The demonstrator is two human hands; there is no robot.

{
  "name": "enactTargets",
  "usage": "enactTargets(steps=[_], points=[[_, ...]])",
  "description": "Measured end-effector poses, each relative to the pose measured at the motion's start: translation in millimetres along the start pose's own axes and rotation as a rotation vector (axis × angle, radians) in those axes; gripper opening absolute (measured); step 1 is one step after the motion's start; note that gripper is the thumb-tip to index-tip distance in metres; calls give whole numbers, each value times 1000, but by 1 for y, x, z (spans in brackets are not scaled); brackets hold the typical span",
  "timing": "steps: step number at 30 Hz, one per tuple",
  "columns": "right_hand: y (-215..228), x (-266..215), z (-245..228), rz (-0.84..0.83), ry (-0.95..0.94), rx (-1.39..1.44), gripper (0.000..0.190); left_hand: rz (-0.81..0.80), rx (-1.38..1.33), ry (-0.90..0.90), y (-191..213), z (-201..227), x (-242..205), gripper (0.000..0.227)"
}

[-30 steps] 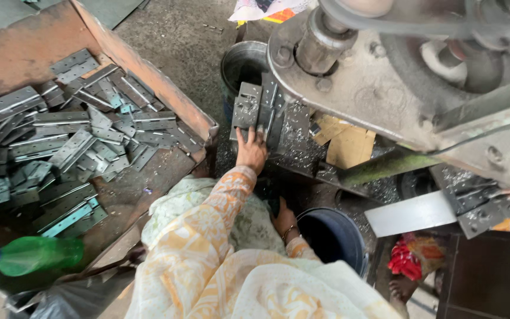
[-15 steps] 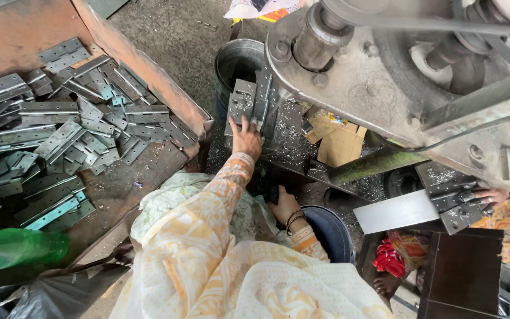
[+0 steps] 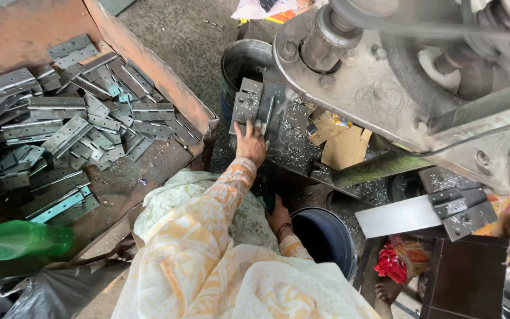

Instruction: The person repeatedly picks up metal hinge parts from a wooden bin, places them into a press machine, and operates the press with a foot pedal. After each press, the person removes the part and returns it to the bin. The cycle continues throughout the clip.

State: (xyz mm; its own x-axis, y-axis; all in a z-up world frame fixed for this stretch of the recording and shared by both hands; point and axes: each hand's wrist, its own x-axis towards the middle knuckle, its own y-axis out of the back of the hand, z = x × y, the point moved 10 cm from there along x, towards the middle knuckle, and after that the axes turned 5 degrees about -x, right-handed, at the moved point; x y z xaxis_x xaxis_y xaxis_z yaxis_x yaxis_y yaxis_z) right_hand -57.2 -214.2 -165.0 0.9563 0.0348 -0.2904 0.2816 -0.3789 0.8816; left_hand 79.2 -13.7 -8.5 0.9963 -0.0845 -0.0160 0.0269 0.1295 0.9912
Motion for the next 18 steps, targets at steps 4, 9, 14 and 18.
enactTargets(steps=[4,9,14,18], points=[[23,3,-11,-7,107,-36,77,74,-71,-16,3,-2,-11,54],[34,6,-13,-1,165,-111,73,-3,-30,-28,0,-1,19,47],[5,0,2,17,17,-35,77,-75,-1,-56,-4,1,29,50],[-27,-12,-4,-1,2,-3,79,-91,30,-48,-4,-7,21,49]])
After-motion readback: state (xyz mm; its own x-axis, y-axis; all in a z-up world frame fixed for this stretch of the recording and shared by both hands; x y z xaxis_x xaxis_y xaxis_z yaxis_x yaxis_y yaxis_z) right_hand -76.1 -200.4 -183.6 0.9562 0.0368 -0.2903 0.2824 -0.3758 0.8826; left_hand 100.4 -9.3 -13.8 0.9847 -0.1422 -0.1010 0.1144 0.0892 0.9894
